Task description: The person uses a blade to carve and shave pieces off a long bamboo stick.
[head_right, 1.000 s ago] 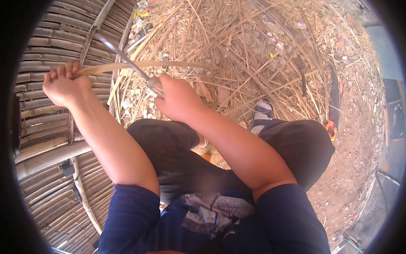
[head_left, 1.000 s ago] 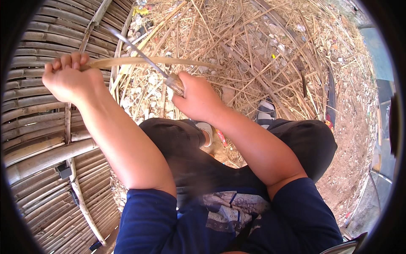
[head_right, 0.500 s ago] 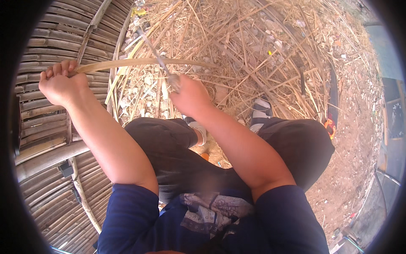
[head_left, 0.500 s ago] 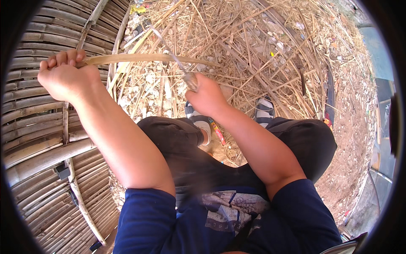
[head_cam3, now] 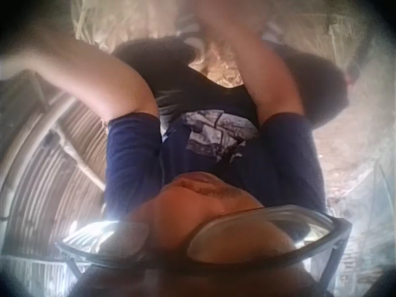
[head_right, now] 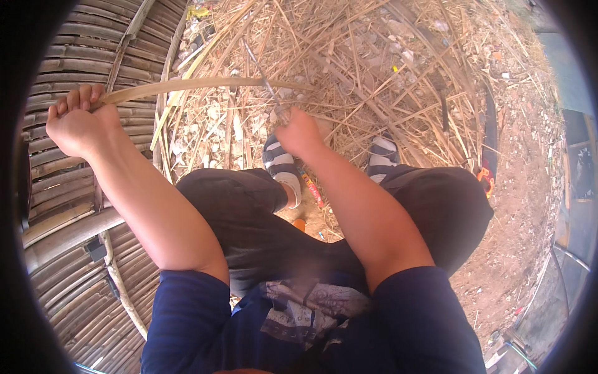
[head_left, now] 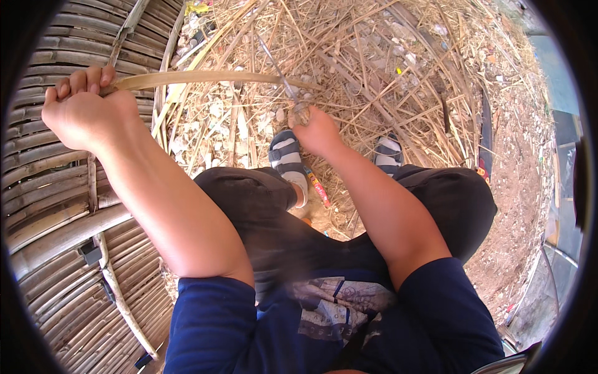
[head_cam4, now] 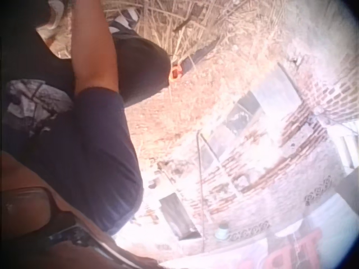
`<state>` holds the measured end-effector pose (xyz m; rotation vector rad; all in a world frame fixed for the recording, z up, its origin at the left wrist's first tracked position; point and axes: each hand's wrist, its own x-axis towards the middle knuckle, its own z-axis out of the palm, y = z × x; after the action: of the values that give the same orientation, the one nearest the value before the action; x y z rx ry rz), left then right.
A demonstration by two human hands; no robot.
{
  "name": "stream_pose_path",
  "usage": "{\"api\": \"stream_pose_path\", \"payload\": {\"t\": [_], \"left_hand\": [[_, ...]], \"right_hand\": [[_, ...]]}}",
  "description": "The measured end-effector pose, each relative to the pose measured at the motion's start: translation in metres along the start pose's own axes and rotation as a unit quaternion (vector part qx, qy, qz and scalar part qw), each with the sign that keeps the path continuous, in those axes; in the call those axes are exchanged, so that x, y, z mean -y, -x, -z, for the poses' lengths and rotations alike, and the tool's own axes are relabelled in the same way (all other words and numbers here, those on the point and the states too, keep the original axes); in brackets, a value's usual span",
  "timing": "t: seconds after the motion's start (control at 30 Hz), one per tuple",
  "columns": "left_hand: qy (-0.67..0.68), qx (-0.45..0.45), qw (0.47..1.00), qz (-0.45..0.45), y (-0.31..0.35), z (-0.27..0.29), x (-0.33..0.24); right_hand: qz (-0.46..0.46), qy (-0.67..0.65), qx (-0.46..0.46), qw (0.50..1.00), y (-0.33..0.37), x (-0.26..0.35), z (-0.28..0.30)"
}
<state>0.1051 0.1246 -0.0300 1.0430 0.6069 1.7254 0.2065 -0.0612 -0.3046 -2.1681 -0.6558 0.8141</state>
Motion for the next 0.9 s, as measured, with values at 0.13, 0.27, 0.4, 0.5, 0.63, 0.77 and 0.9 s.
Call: {"api": "stream_pose_path", "payload": {"t": [0.13, 0.27, 0.4, 0.5, 0.63, 0.77, 0.9], "left_hand": [[-0.010, -0.010, 1.000, -0.008, 0.007, -0.010, 0.000], [0.001, 0.028, 1.000, -0.010, -0.001, -0.001, 0.004], [0.006, 0.058, 0.998, -0.005, -0.003, 0.001, 0.004], [0.007, 0.030, 1.000, 0.005, -0.005, 0.006, 0.005], [0.012, 0.059, 0.998, 0.000, -0.006, 0.005, 0.006], [-0.004, 0.034, 0.999, -0.007, 0.003, -0.007, 0.005], [-0.030, -0.019, 0.999, -0.021, 0.004, -0.008, 0.006]], "right_hand": [[0.085, -0.077, 0.009, 0.993, 0.013, 0.036, 0.006], [0.228, -0.086, 0.057, 0.968, 0.045, 0.099, 0.030], [0.206, -0.098, -0.024, 0.973, 0.018, 0.041, -0.006], [0.095, -0.017, -0.126, 0.987, -0.004, -0.058, -0.036], [-0.073, 0.004, -0.038, 0.997, -0.025, -0.089, -0.025], [0.017, -0.064, -0.093, 0.993, -0.011, -0.037, -0.034], [0.136, -0.126, -0.024, 0.982, 0.015, 0.043, -0.012]]}}
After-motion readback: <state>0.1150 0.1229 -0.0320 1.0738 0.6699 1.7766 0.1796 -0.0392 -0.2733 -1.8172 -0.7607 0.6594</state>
